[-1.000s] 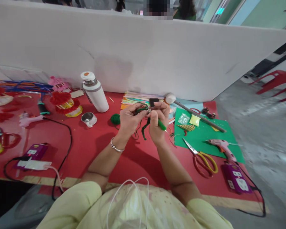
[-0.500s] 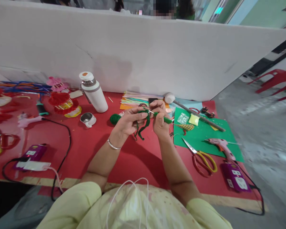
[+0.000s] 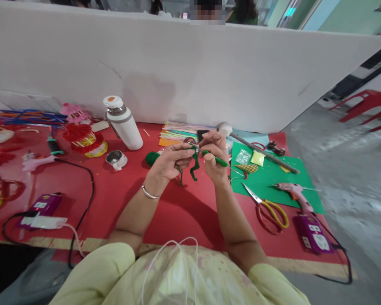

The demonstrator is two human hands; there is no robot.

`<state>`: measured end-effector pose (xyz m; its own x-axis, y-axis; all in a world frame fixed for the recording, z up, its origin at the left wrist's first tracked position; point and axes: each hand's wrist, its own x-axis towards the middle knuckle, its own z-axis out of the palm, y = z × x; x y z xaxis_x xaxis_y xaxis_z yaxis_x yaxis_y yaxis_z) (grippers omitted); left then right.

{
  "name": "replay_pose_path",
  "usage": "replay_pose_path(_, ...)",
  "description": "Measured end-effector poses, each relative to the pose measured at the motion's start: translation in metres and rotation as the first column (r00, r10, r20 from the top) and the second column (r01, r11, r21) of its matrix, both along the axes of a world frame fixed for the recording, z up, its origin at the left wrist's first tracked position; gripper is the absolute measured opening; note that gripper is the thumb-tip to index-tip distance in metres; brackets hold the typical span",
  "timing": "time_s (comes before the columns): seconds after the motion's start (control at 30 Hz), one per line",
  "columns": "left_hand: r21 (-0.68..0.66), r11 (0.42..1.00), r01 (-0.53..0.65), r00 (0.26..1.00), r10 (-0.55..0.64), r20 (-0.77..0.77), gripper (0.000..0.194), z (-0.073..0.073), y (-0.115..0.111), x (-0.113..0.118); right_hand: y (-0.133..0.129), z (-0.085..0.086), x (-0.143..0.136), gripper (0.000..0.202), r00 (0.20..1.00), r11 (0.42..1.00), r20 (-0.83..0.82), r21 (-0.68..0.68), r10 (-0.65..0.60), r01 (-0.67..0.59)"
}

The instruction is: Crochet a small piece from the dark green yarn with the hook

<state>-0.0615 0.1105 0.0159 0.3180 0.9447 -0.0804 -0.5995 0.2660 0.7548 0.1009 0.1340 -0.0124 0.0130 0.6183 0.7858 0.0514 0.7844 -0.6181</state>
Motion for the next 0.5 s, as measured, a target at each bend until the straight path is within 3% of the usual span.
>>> replay_pose_path(0.3,0.069,0.997,-0.038,0.999,0.041,-0.036,0.035,-0.001,-0.001,0.005,-0.008,0.002,-0.004,0.075,0.993,0.990,0.053,-0.092,-0.101,0.106)
replay_pose_path(0.5,0.025,0.997,-0.070,0.997,0.069,0.030,0.031,0.003,-0.001,0.006,-0.009,0.001,-0.008,0.072,0.998,0.995,0.005,-0.073,-0.062,0.062)
